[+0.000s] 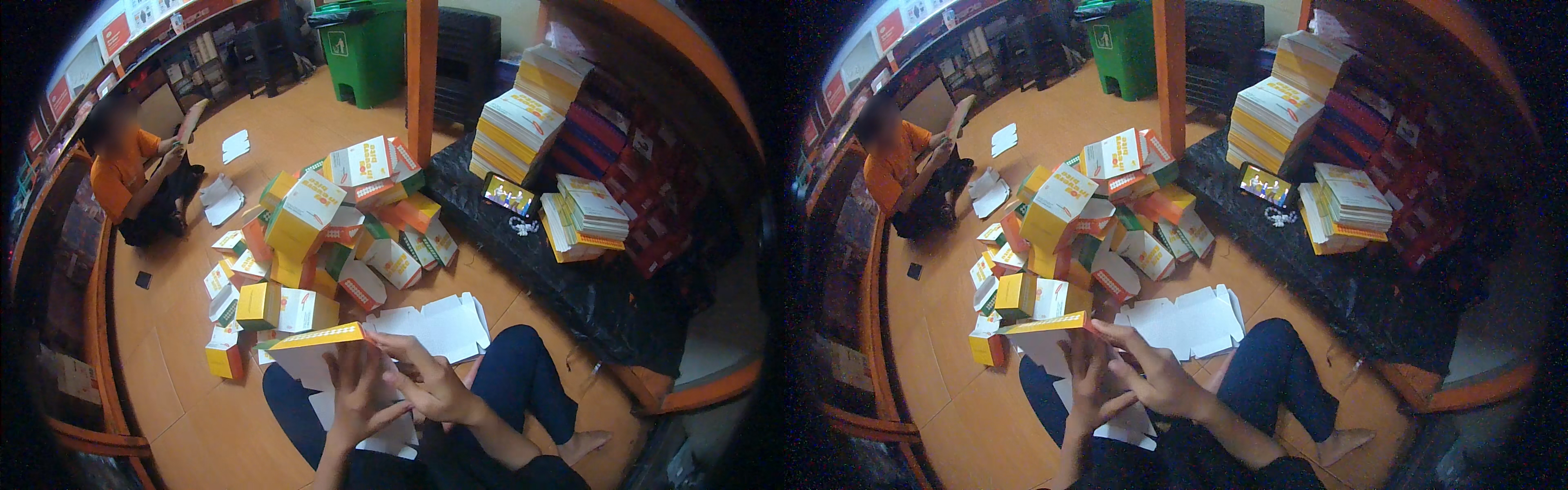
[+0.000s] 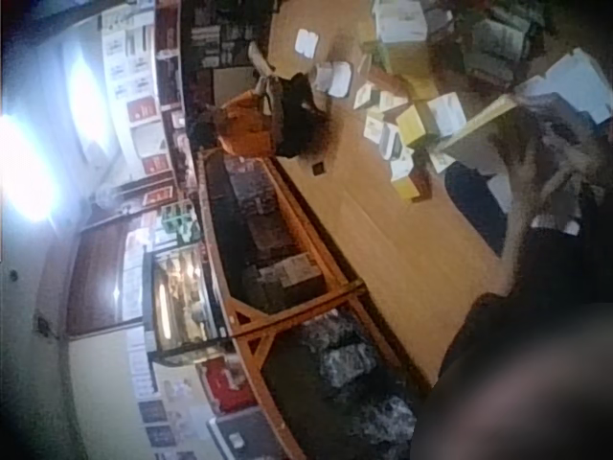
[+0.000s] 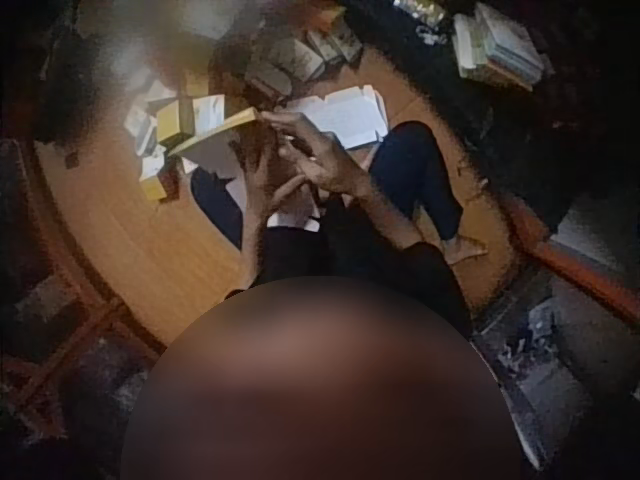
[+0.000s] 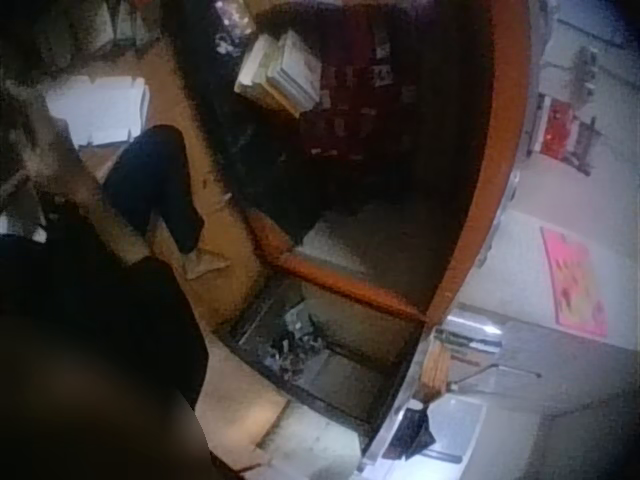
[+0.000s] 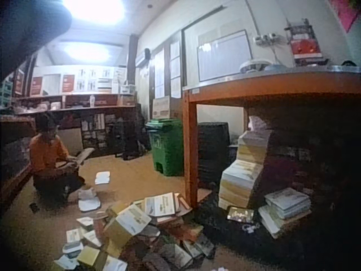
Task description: The person sits on the floor and folds flat cardboard pieces into small rectangular boxes. They repeatedly pick up a flat piece, fold the sides, and tuck the flaps to form a box, then place the finished box into a growing pile.
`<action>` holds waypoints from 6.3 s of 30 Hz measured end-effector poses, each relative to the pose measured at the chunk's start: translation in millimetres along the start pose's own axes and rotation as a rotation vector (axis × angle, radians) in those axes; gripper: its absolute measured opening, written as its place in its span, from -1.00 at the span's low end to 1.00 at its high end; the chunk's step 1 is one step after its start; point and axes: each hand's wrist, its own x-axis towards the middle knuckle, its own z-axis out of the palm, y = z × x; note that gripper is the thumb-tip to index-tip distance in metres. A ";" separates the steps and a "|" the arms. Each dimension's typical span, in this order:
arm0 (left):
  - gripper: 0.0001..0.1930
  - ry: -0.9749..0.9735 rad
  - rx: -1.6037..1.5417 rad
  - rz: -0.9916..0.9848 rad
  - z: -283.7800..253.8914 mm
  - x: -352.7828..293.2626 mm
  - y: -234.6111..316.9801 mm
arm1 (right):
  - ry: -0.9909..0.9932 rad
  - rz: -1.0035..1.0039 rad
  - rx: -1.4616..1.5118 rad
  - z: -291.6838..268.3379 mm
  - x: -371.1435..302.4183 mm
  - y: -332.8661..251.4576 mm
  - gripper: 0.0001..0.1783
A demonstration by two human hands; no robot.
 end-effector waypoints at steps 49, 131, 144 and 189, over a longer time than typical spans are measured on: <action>-0.79 0.538 -1.113 -0.628 23.6 13.1 32.1 | 0.313 -0.428 -0.410 7.3 1.7 25.3 -0.75; -0.43 0.558 -1.265 -0.617 23.6 15.2 1.4 | 0.323 -0.100 -0.449 -7.8 -18.5 44.4 -0.73; -0.60 0.246 -0.088 0.107 34.6 24.7 23.8 | 0.504 0.008 -0.177 -13.2 -15.1 14.6 -0.88; -0.51 0.240 -1.859 -0.780 28.8 1.7 7.6 | 0.320 -0.279 -0.374 -27.8 -25.9 70.0 -0.36</action>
